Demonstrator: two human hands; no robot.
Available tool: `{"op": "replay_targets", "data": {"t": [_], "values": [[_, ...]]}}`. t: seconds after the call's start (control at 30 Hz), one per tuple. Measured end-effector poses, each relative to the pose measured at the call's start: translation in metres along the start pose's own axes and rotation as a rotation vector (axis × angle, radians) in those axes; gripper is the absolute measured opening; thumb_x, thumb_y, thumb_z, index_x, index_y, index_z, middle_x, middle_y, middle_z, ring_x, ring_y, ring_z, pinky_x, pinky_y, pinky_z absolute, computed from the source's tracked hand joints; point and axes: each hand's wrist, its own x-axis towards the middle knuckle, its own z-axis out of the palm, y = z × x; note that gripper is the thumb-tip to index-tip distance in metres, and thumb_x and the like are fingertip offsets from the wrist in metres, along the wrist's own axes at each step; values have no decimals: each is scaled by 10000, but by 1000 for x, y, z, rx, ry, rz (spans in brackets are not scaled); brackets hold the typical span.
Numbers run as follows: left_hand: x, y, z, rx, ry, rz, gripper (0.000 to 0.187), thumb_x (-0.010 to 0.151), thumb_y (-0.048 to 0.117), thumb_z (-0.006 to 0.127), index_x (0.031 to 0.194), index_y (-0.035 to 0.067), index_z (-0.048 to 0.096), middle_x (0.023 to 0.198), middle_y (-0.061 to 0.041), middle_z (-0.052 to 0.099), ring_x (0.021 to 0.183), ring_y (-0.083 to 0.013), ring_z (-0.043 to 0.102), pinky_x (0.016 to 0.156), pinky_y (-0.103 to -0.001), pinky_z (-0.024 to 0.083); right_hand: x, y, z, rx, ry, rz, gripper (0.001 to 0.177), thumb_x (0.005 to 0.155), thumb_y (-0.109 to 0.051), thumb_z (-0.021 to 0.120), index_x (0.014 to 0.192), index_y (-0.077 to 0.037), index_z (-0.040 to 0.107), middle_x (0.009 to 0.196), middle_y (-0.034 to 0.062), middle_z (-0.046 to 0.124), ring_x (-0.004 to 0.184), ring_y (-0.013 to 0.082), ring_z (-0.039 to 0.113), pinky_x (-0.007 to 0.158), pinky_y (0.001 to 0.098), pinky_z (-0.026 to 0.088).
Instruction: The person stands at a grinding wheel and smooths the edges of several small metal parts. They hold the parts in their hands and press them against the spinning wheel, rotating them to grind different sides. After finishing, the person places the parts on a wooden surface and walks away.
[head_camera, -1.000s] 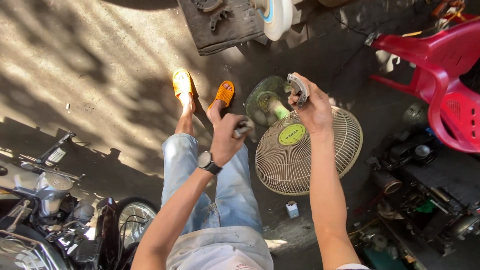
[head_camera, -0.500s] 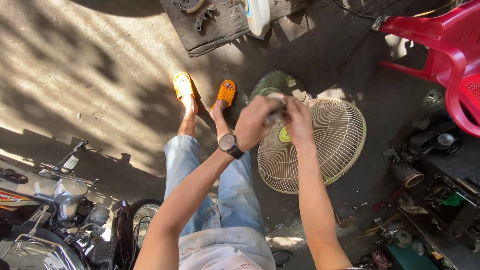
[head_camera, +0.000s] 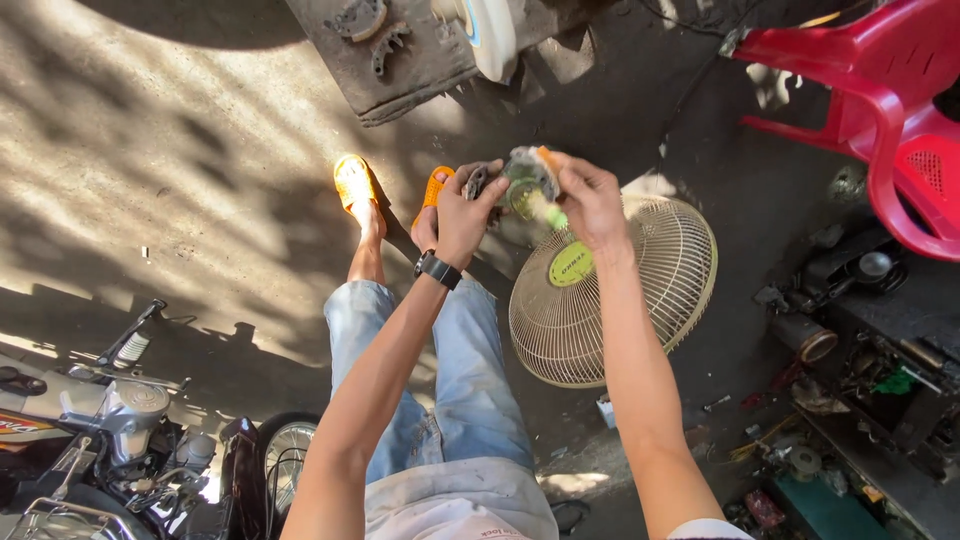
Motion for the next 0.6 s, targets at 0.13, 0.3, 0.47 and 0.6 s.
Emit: {"op": "replay_targets", "data": {"t": [0.13, 0.3, 0.47, 0.6], "values": [[-19, 29, -19, 843, 79, 15, 381, 756, 409, 702, 999, 121, 652, 845, -144, 655, 876, -345, 613, 737, -438, 479, 57, -51, 25, -786, -103, -311, 178, 866, -26, 587, 1027, -12, 661, 898, 168, 656, 918, 220, 604, 790, 370, 504], [-35, 1, -63, 641, 41, 70, 211, 735, 215, 697, 873, 58, 667, 823, -38, 514, 814, -172, 509, 694, -294, 428, 99, -81, 82, -866, -321, -183, 150, 908, -51, 471, 890, -13, 615, 676, 26, 517, 626, 89, 437, 609, 239, 379], [-63, -2, -88, 341, 51, -133, 164, 788, 68, 644, 946, 51, 601, 895, -101, 690, 735, -144, 669, 593, -254, 534, 112, -69, 75, -821, -258, -16, 227, 875, 0, 481, 1006, 19, 666, 704, 62, 591, 608, 94, 520, 550, 220, 445], [-71, 2, -95, 295, 101, -185, 156, 799, 70, 631, 951, 42, 608, 864, -89, 676, 665, -152, 663, 480, -248, 523, 117, -63, 62, -956, -210, -49, 190, 861, 12, 487, 913, 3, 670, 686, -32, 520, 640, 31, 403, 557, 207, 329]]}}
